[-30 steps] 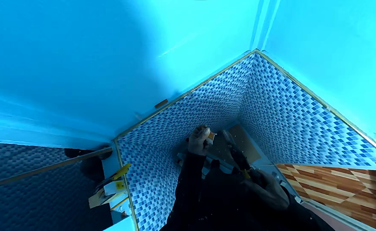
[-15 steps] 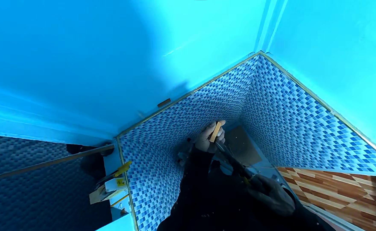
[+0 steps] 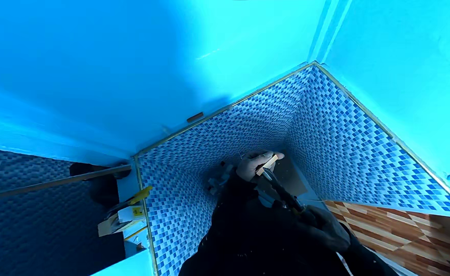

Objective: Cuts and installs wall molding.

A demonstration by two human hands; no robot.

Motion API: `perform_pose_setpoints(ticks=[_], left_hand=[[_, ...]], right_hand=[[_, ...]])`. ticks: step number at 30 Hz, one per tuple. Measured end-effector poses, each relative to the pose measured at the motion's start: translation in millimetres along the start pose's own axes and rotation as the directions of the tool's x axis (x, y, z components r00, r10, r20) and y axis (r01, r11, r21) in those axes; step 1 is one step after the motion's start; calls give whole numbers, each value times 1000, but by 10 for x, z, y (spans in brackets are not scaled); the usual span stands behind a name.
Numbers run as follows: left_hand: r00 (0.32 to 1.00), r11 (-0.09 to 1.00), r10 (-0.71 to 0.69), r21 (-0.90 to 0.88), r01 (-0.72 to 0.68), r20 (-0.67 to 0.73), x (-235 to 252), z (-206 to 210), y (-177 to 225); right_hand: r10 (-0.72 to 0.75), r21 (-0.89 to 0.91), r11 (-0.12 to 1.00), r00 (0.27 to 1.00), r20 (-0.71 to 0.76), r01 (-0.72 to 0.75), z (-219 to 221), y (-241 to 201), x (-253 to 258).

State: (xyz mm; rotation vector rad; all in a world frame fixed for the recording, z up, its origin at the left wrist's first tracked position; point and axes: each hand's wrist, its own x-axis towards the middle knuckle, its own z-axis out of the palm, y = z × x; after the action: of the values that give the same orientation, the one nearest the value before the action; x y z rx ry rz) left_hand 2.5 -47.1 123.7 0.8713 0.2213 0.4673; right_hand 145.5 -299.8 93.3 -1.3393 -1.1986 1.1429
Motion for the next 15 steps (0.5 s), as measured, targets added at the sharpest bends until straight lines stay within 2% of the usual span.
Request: perform_pose_setpoints(ticks=[6, 15], left_hand=[[993, 985, 48, 163, -65, 106, -9, 186, 125], [986, 975, 57, 204, -88, 157, -25, 276, 174]], right_hand=[[-130, 33, 991, 991, -16, 130, -1, 260, 9], [-225, 3, 974, 973, -49, 225, 55, 329, 12]])
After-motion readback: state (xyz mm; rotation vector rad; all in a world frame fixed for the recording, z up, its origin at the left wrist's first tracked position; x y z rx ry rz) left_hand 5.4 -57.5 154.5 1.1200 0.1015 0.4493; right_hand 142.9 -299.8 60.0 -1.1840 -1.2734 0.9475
